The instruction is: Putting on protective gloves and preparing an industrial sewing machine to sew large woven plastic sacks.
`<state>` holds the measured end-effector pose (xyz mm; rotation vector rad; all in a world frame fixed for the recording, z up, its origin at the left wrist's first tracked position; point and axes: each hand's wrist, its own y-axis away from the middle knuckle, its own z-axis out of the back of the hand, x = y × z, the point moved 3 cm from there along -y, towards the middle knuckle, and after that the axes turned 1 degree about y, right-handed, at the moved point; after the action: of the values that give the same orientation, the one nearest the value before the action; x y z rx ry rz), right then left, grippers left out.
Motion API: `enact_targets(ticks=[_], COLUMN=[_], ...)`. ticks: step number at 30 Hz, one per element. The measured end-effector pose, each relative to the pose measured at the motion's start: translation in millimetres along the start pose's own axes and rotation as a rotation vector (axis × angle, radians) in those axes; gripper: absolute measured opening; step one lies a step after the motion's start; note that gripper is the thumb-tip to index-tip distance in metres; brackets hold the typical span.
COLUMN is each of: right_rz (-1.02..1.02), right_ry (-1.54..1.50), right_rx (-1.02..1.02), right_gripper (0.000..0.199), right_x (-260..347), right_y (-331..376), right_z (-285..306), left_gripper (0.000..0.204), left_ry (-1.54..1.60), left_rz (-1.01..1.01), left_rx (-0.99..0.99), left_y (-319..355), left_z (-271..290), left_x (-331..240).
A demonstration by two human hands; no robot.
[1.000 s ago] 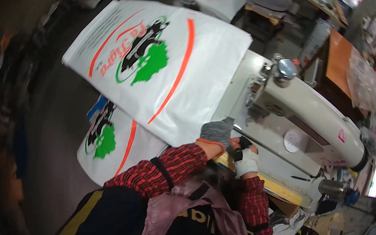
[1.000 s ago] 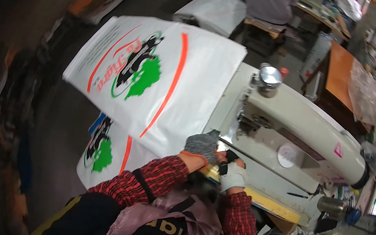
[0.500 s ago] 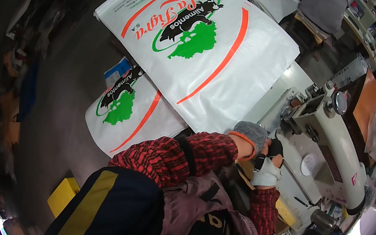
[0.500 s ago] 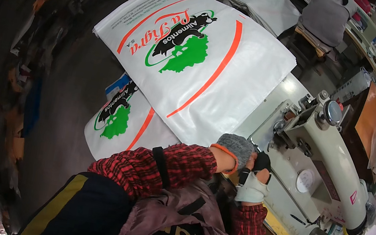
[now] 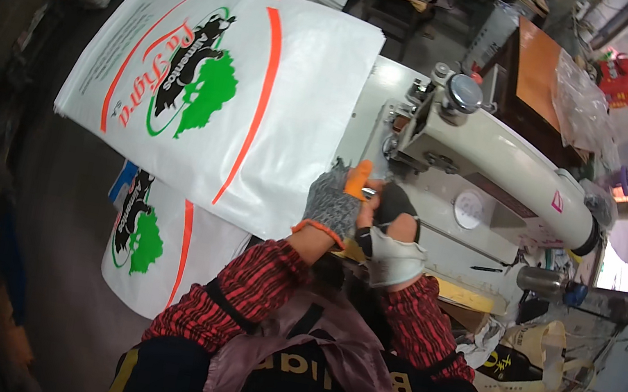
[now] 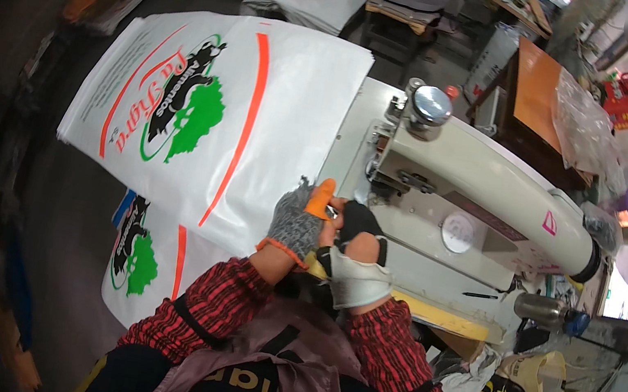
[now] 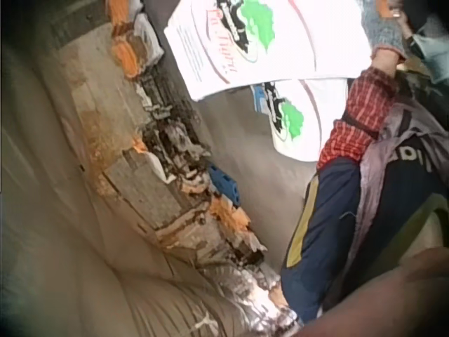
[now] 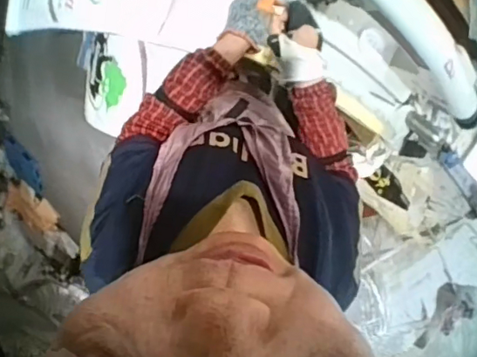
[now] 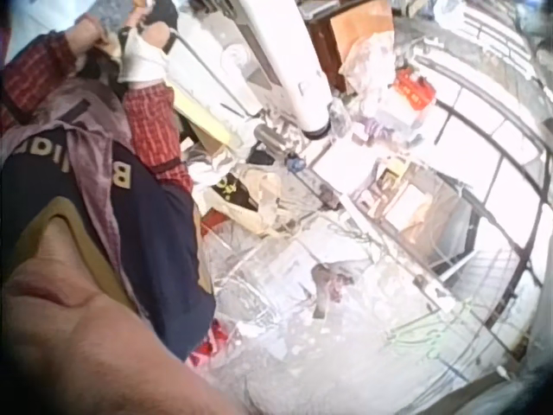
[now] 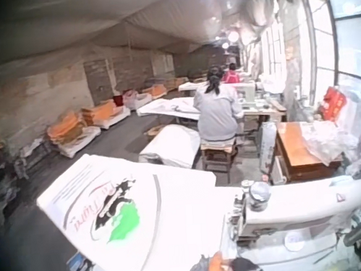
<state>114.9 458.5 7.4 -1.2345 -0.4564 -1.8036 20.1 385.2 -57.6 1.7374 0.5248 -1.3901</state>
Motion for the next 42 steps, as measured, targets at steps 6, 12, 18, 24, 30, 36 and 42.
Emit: enact_targets(ticks=[6,12,18,24,30,36,42], right_rz=[0.176,0.297,-0.143,-0.21,-0.246,-0.276,-0.374], right_ry=[0.299,0.392,0.133,0.172,0.574,0.522,0.342], right_rx=[0.105,0.221,0.268,0.43,0.619,0.592,0.623], right_gripper=[0.019,0.018,0.027,0.03,0.033,0.036,0.03], right_x=[11,37,25,-2,-7,-25,-52], right_y=[3,8,4,16,18,20,32], right_z=[11,23,29,12,7,8,5], left_gripper=[0.035,0.02,0.023,0.037,0.038,0.034,0.034], left_ry=[-0.023,-0.581,-0.922,-1.346,-1.46,-1.484,-1.506], left_rz=[-0.089,-0.355,-0.354,-0.563,-0.658,-0.695,-0.747], left_rx=[-0.107,0.025,-0.151,-0.018,-0.013,0.03,0.006], left_y=[14,19,41,55,60,70,75], left_z=[0,9,20,10,6,-5,-14], left_x=[-24,-50,-39,-35,-13,-12,-11])
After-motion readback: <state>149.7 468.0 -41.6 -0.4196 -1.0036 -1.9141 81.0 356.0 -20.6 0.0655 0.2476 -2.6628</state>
